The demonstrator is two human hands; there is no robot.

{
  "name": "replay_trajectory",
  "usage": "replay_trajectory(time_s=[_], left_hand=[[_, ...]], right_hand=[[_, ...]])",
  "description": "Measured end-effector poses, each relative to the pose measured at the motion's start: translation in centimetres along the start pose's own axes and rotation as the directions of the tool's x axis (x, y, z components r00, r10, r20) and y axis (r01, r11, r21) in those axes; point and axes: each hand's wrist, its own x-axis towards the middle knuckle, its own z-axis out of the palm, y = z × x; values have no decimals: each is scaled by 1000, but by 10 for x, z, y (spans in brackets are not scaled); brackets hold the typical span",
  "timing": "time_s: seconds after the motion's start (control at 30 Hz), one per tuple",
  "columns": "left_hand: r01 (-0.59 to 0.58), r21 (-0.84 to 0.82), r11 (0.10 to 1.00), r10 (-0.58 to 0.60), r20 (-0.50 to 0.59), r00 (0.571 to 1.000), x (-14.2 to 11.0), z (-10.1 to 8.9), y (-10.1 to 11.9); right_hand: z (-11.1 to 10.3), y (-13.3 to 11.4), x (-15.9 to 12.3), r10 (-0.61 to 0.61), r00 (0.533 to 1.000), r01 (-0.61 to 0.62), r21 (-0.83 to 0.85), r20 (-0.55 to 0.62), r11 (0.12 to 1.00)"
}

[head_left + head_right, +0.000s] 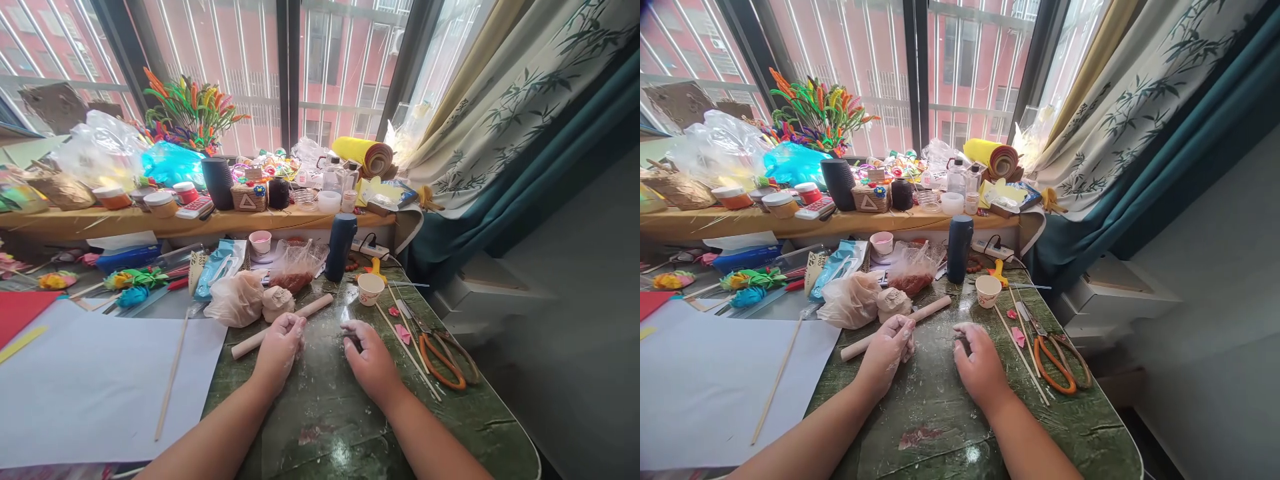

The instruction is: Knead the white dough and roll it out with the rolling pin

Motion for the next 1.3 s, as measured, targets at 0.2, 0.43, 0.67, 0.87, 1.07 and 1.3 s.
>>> replay_trajectory(time_s=[0.2,0.43,0.67,0.87,1.07,1.3], left_hand=[[-73,-82,994,68,-67,995,9,-7,-1],[-109,-145,983,93,-115,989,9,-7,-3],[-112,-140,984,99,-97,990,6,-8,-2],[-184,-48,982,182,-47,982,2,-9,-1],[-506,558,658,330,391,859,-14,1,-8],[-525,689,500,355,390,850,-19,0,8]], right_hand=[[15,-42,-16,-116,879,272,-288,462,918],[10,-54,-14,-189,774,380,-204,605,902],[11,-48,-3,-230,753,402,-155,616,903],[-6,-25,-17,-277,850,243,134,447,961],[-4,3,-12,121,992,-114,570,26,814],[-13,-6,-19,-92,990,47,372,105,927]])
